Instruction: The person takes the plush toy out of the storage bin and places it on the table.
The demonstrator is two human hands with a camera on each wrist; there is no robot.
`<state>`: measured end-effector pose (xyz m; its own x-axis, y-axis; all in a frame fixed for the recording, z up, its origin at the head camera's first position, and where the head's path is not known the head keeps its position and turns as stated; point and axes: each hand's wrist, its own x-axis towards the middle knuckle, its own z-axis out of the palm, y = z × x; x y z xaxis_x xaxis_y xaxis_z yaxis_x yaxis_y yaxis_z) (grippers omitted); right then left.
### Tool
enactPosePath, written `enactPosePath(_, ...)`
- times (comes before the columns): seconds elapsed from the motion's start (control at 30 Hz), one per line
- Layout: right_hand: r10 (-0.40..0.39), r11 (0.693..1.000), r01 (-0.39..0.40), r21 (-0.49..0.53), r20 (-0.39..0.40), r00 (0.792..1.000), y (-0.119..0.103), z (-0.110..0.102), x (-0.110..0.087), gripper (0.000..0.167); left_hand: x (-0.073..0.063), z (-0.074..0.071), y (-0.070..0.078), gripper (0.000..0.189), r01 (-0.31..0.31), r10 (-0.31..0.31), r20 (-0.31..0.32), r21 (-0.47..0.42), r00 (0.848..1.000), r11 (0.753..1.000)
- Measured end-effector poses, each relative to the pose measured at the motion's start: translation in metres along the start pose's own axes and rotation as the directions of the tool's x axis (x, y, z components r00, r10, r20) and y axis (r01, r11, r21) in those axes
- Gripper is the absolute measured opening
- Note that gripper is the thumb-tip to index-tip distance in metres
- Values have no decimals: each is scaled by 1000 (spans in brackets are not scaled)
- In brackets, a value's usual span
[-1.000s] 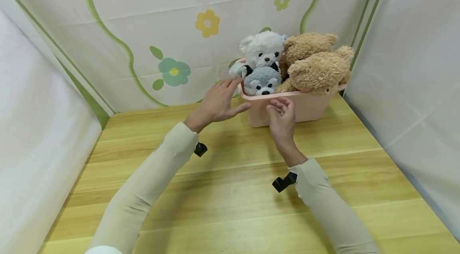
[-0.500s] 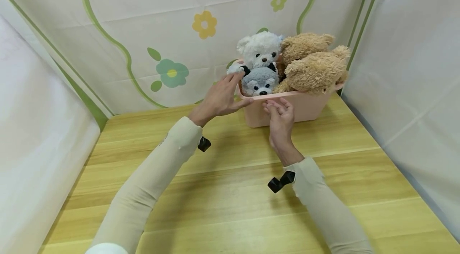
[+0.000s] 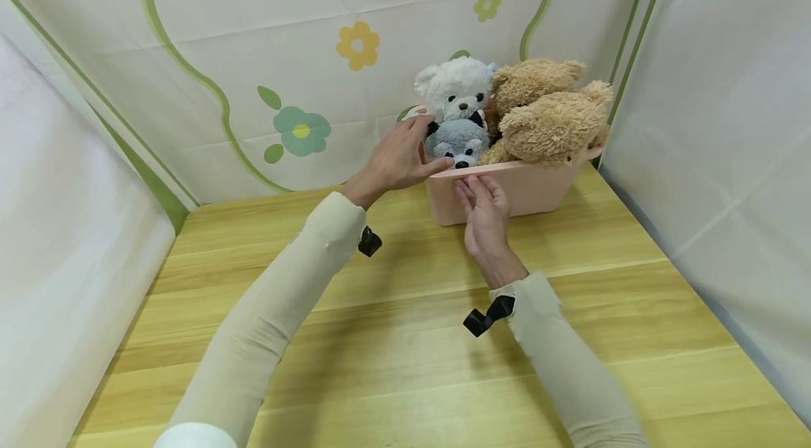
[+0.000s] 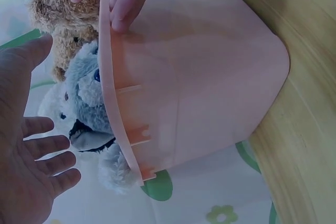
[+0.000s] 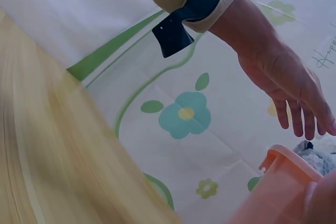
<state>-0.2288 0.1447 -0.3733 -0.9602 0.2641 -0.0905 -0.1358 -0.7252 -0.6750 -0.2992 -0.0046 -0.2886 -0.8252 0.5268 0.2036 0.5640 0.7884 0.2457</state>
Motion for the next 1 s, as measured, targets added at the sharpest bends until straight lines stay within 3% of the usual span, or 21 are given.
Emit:
enactPosePath(0.3,33,997,-29,68,-55,998,0,7,7,12,16,4,-1,87,29,-29,-4,15,1000,999)
enactPosePath(0.53,50,991,-35,130,-114,992,6,13,9,11,22,8,-4,85,6,-5,-13,60,1000,998)
enactPosePath(1.0,31,986,-4,167,-162,986,12,15,16,11,35,11,-8,73,-21,20,13,30,1000,999)
